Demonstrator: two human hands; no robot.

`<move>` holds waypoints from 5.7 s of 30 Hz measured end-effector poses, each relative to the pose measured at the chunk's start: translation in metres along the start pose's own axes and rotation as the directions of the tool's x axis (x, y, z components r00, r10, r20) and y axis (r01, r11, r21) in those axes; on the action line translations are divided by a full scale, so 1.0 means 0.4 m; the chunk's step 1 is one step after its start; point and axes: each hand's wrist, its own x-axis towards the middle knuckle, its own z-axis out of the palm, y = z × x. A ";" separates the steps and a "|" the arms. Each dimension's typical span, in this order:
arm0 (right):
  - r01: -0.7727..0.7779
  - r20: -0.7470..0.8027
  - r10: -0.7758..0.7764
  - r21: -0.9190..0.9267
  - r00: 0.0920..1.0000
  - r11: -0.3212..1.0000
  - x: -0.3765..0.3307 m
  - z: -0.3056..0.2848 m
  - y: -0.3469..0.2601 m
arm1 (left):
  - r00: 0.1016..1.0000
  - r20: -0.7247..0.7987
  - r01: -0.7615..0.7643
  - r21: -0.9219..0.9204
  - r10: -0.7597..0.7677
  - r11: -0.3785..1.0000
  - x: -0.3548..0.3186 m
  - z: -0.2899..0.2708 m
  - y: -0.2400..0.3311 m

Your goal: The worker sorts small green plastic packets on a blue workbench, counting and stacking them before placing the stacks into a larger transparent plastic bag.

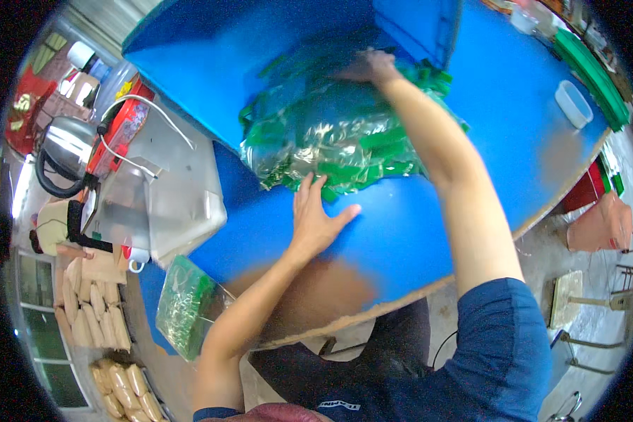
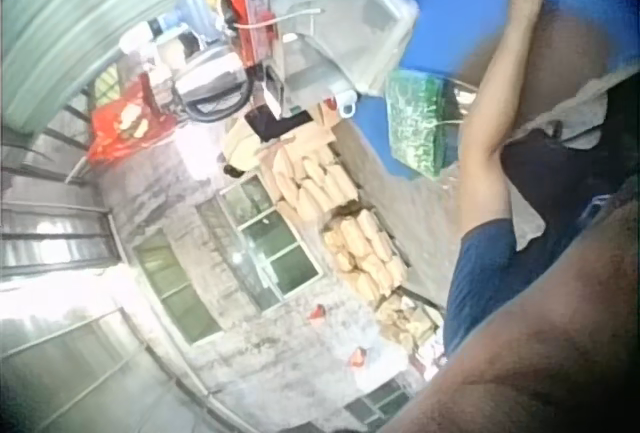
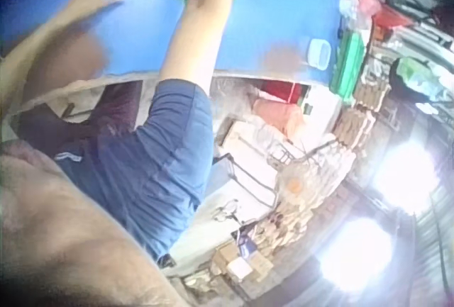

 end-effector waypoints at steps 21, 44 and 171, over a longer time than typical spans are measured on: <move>-0.081 0.341 0.019 0.167 0.940 0.983 -0.553 -0.055 -0.145 | 0.936 -0.004 0.247 -0.704 -0.352 0.666 -0.841 -0.069 0.049; 0.938 -0.173 -0.924 0.003 0.342 0.347 -0.833 0.026 -0.240 | 0.886 0.295 0.413 -0.854 -0.359 0.317 -0.899 0.024 -0.058; 0.828 -0.187 -0.812 0.010 0.553 0.561 -0.966 0.167 -0.243 | 0.828 0.131 0.035 -0.983 -0.546 -0.182 -0.839 -0.071 -0.072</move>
